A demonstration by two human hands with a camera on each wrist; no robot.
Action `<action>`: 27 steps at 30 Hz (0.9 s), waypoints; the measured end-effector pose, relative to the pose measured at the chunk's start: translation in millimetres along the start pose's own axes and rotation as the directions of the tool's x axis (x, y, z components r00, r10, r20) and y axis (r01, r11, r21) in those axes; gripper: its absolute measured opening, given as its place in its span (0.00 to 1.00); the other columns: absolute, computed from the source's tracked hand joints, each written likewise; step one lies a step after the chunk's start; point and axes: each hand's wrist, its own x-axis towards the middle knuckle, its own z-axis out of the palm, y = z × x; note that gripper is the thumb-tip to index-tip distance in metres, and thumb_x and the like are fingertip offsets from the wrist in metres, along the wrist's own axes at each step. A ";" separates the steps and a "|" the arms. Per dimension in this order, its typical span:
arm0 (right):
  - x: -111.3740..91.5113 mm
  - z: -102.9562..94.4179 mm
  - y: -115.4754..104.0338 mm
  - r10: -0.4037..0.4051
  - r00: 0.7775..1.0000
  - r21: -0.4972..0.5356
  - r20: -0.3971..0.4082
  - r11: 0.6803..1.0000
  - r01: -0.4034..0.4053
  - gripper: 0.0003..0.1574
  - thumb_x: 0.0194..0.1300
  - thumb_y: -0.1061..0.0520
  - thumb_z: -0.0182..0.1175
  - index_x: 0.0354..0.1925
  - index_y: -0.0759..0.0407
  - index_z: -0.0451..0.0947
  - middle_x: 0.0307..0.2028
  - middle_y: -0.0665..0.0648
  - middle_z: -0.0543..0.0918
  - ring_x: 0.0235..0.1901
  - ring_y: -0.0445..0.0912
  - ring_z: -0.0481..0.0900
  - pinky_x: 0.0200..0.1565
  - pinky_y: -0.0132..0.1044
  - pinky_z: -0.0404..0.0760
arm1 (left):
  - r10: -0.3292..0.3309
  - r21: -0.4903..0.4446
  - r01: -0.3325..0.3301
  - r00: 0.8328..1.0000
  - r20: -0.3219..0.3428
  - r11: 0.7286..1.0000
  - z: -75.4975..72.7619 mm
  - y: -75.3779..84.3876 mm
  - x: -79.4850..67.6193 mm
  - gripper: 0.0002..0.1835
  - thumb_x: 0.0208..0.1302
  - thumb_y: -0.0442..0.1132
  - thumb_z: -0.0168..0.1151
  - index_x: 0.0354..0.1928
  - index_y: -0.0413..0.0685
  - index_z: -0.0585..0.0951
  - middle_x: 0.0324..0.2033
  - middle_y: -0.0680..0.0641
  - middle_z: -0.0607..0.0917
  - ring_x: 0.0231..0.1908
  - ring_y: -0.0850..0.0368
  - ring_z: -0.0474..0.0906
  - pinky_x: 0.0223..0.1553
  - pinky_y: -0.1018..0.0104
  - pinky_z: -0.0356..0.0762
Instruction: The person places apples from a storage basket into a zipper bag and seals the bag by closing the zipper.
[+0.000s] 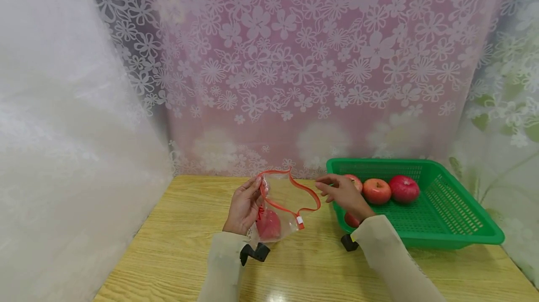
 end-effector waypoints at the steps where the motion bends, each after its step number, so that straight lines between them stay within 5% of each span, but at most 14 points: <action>1: -0.6 -1.3 0.4 0.006 1.000 -0.006 -0.003 1.000 -0.006 0.27 0.69 0.43 0.58 0.57 0.59 0.76 0.51 0.62 0.79 0.42 0.50 0.80 0.38 0.40 0.84 | 0.000 0.000 0.000 1.000 0.000 1.000 -0.1 0.1 0.2 0.14 0.73 0.32 0.51 0.34 0.47 0.86 0.29 0.49 0.85 0.27 0.64 0.83 0.32 0.77 0.82; 19: -14.6 -34.2 11.0 0.015 0.997 0.012 -0.078 1.000 -0.015 0.35 0.70 0.43 0.57 0.64 0.64 0.65 0.58 0.68 0.70 0.52 0.60 0.73 0.47 0.44 0.82 | 0.013 0.006 -0.013 1.000 0.005 1.000 0.7 1.4 -0.6 0.16 0.74 0.31 0.48 0.35 0.47 0.86 0.30 0.49 0.85 0.29 0.63 0.84 0.32 0.77 0.82; 27: -20.3 -49.4 18.9 0.078 0.995 -0.086 -0.060 0.993 -0.083 0.37 0.71 0.42 0.54 0.66 0.65 0.62 0.61 0.70 0.67 0.57 0.61 0.68 0.54 0.54 0.76 | 0.012 0.013 -0.012 1.000 -0.002 1.000 0.7 1.7 -1.5 0.14 0.73 0.32 0.50 0.34 0.47 0.86 0.30 0.49 0.85 0.29 0.63 0.83 0.33 0.76 0.82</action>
